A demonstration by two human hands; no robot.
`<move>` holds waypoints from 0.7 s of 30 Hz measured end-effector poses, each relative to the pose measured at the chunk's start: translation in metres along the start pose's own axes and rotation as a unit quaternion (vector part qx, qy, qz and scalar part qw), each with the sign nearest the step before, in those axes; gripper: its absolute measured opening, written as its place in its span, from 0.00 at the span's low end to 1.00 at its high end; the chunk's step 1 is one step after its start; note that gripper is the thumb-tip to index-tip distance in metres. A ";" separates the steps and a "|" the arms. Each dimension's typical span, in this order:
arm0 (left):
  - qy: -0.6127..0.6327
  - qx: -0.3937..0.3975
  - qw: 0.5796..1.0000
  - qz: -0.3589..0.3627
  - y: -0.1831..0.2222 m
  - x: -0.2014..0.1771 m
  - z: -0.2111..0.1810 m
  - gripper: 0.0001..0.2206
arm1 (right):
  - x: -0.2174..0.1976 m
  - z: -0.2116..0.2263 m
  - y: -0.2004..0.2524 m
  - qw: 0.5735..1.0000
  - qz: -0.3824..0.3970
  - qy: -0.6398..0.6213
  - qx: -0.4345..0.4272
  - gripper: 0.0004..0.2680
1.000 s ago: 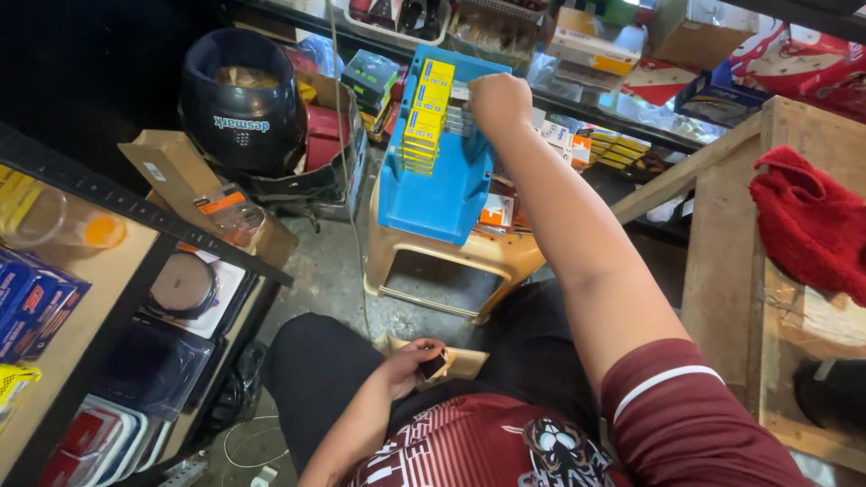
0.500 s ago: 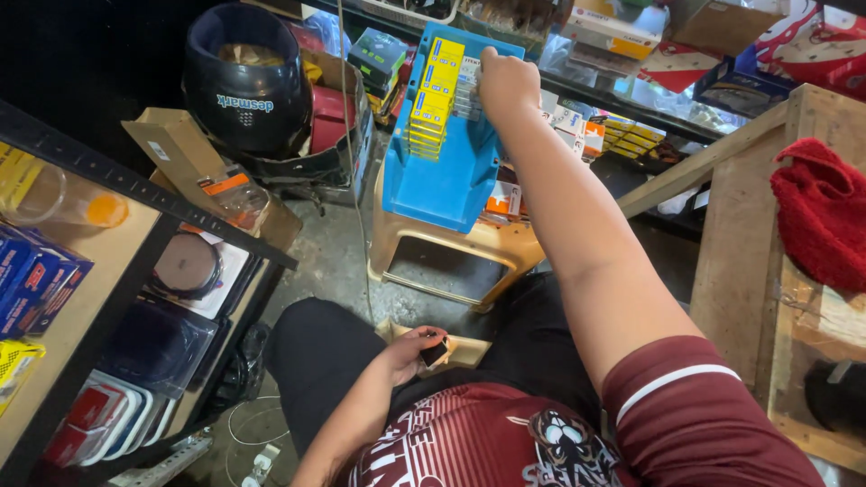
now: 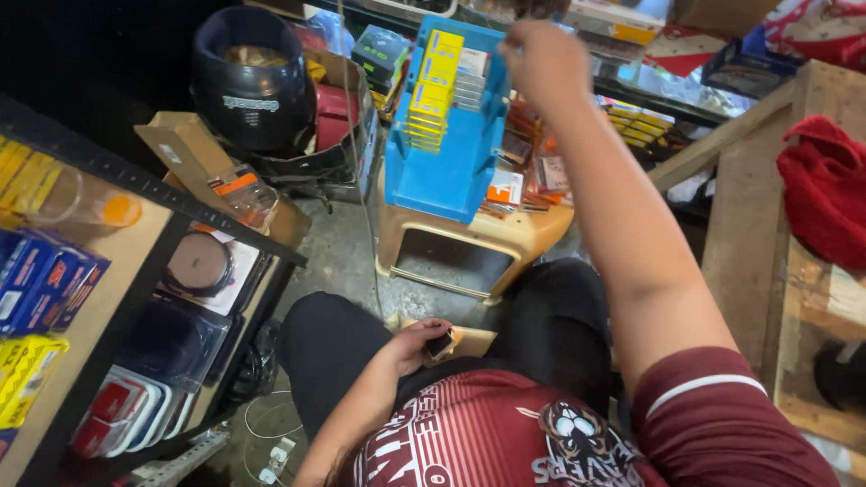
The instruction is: Organizing and checking spark plug boxes in a blue plastic bin within a storage area.
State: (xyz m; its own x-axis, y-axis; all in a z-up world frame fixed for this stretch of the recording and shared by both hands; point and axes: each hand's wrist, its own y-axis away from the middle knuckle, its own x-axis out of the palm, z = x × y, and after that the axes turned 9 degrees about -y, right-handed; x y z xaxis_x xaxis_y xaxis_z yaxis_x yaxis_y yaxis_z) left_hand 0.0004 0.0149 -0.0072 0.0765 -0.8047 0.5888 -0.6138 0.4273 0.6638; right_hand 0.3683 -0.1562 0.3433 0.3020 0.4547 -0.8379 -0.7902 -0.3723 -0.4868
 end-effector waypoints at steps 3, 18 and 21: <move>-0.011 -0.014 1.000 -0.007 -0.001 0.003 -0.004 0.11 | -0.049 -0.035 0.047 0.989 -0.083 -0.124 -0.023 0.04; -0.093 -0.011 0.989 -0.112 0.005 0.010 -0.003 0.17 | -0.008 -0.101 0.202 0.934 0.124 -0.226 0.247 0.24; -0.093 -0.009 0.988 -0.122 0.012 0.013 -0.006 0.16 | -0.002 -0.096 0.195 0.922 0.181 -0.194 0.282 0.29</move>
State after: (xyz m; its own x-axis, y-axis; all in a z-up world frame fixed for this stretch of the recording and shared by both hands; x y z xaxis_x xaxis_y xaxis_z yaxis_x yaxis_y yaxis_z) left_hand -0.0017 0.0119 0.0111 0.0729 -0.9460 0.3159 -0.5808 0.2173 0.7845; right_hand 0.2647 -0.3075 0.2263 -0.1625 0.6799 -0.7150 -0.9865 -0.1268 0.1037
